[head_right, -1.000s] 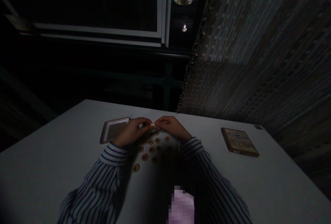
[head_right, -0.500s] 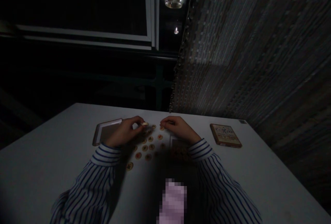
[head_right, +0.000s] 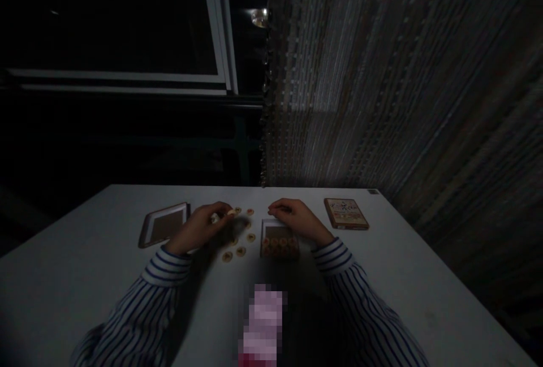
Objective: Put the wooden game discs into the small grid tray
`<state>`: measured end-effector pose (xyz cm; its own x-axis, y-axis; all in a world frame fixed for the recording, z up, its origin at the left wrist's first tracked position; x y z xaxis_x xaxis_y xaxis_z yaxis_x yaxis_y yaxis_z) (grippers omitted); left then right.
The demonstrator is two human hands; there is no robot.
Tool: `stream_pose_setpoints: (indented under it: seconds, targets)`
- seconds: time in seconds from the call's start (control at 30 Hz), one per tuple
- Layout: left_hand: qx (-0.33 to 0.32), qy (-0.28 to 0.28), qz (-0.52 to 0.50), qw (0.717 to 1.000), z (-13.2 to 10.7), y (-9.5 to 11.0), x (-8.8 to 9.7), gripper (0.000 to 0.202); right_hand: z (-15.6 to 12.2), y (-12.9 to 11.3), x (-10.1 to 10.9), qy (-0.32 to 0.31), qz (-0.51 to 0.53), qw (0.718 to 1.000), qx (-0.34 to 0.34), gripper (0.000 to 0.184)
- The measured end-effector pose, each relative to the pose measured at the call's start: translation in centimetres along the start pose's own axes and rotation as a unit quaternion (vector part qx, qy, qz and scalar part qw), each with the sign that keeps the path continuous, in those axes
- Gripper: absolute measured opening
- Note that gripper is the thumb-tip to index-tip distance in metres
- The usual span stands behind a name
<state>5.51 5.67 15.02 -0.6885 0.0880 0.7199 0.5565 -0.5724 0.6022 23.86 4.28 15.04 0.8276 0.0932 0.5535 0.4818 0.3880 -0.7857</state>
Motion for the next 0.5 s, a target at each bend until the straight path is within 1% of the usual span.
stream_pose_setpoints:
  seconds: [0.1,0.23,0.37,0.47,0.5]
  targets:
    - [0.003,0.000,-0.001,1.000,-0.7,0.8,-1.5,0.029,-0.8,0.7,-0.1,0.011,-0.003,1.000,-0.010,0.024]
    - [0.013,0.017,-0.014,1.000,-1.5,1.5,-3.6,0.027,-1.6,2.1,-0.7,0.003,0.021,0.999,-0.025,0.024]
    - [0.032,0.043,-0.073,0.996,-1.8,1.7,-5.6,0.026,-2.3,3.4,-1.0,0.013,0.036,0.998,-0.042,0.023]
    - [0.059,0.063,-0.131,0.988,-1.6,1.3,-7.0,0.028,-3.0,4.1,-0.8,0.032,0.022,0.998,-0.045,0.023]
    - [0.071,0.061,-0.153,0.984,-1.5,1.2,-7.5,0.029,-3.2,4.2,-0.7,0.041,0.013,0.998,-0.042,0.023]
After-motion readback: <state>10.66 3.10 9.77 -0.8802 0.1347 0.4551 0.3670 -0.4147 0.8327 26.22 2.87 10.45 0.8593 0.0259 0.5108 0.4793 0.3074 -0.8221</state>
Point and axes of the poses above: each hand's wrist, its own z-axis towards the middle knuckle, its own x-axis out of the back of the hand, y = z × x, the point moved 9 cm from there along z, towards the middle knuckle, and after that the axes turned 1 degree about -z, right-handed, at the moved point
